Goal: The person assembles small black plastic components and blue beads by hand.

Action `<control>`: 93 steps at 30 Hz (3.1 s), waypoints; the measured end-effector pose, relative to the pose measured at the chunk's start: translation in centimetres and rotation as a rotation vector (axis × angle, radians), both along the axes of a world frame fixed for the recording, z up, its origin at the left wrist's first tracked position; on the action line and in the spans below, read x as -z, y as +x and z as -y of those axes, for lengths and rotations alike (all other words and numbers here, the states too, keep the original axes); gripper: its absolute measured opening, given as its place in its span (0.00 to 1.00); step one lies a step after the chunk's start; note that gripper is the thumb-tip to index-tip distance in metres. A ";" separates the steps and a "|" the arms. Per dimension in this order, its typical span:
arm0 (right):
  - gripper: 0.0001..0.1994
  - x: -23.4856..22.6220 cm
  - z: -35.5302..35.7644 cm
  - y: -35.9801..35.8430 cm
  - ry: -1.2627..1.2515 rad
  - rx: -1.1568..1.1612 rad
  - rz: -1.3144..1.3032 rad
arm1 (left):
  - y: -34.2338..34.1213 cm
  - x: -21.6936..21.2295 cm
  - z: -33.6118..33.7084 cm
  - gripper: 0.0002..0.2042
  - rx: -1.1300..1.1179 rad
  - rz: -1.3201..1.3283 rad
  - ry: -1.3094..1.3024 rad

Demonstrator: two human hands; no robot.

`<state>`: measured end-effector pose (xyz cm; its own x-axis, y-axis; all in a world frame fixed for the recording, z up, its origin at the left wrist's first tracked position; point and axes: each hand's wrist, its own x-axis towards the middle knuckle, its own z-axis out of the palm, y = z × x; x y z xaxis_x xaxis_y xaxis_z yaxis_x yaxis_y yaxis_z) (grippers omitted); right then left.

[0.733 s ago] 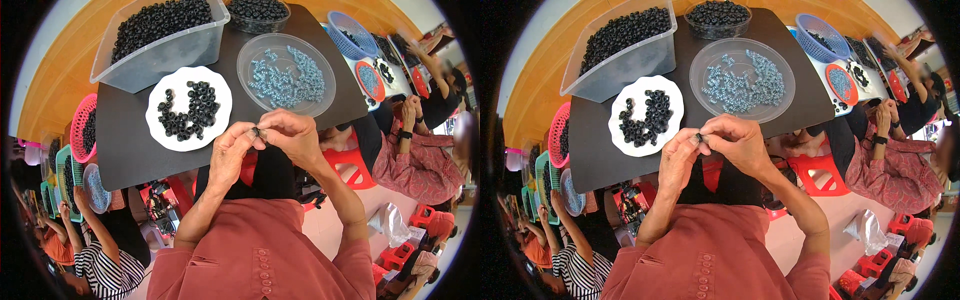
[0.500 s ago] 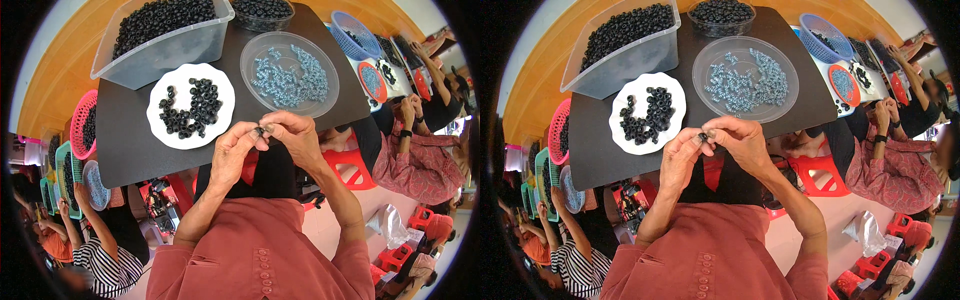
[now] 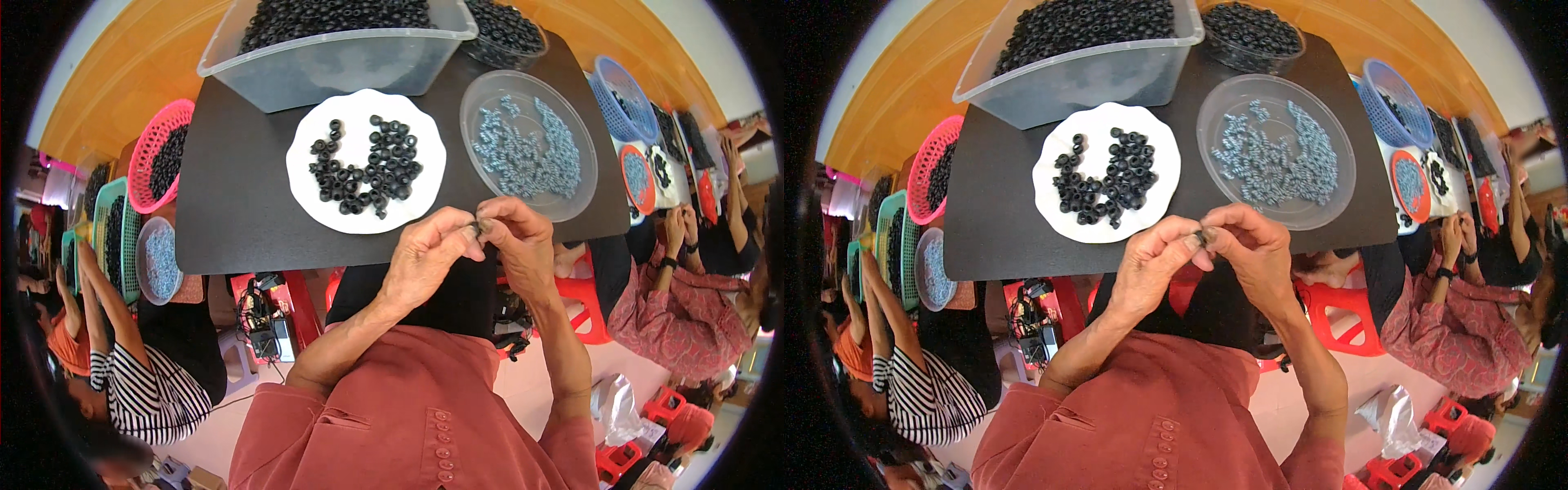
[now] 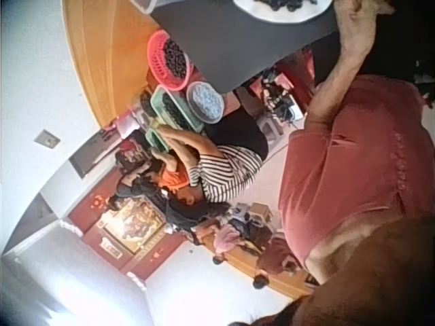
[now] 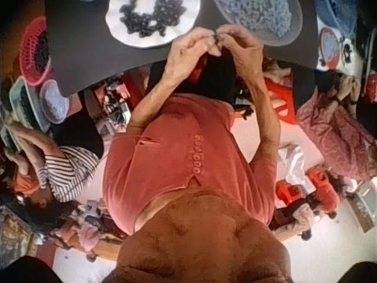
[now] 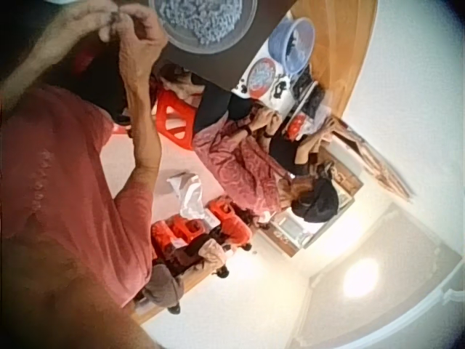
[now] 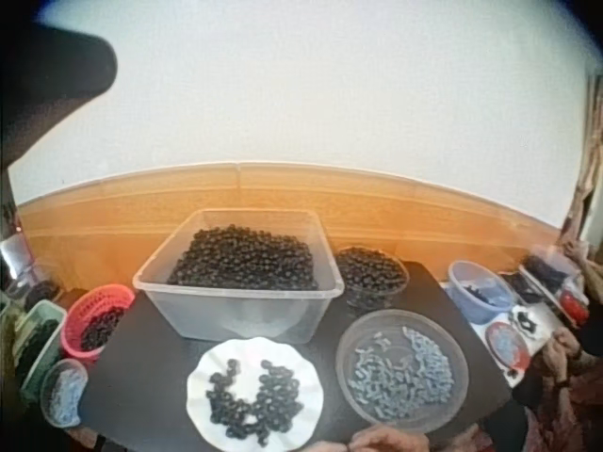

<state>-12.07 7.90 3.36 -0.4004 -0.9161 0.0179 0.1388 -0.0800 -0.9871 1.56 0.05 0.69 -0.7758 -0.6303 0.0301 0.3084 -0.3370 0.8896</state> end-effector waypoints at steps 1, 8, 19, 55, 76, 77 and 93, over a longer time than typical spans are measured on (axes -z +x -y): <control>0.05 -0.1 0.1 0.3 0.001 -0.015 -0.002 | 0.1 0.0 0.1 0.08 -0.015 -0.002 0.001; 0.06 -1.0 1.4 1.0 -0.193 0.034 -0.491 | 0.7 -0.5 0.4 0.09 0.080 -0.083 0.253; 0.08 -3.1 13.9 0.0 -0.310 -0.236 -1.198 | 0.3 -0.1 0.3 0.08 0.092 -0.014 -0.009; 0.09 0.0 -0.9 -1.7 -0.149 -0.126 -0.031 | -0.2 -0.2 -0.1 0.09 0.015 0.002 0.191; 0.07 0.1 -1.5 -1.8 -0.194 -0.046 -0.120 | -0.5 -0.5 -0.3 0.11 0.098 -0.070 0.297; 0.07 0.2 -1.5 -1.8 -0.194 -0.044 -0.151 | -0.4 -0.4 -0.2 0.11 0.096 -0.071 0.298; 0.09 -1.2 -1.5 -2.5 -0.211 -0.055 -0.524 | -0.5 -0.3 -0.1 0.11 0.212 -0.090 0.384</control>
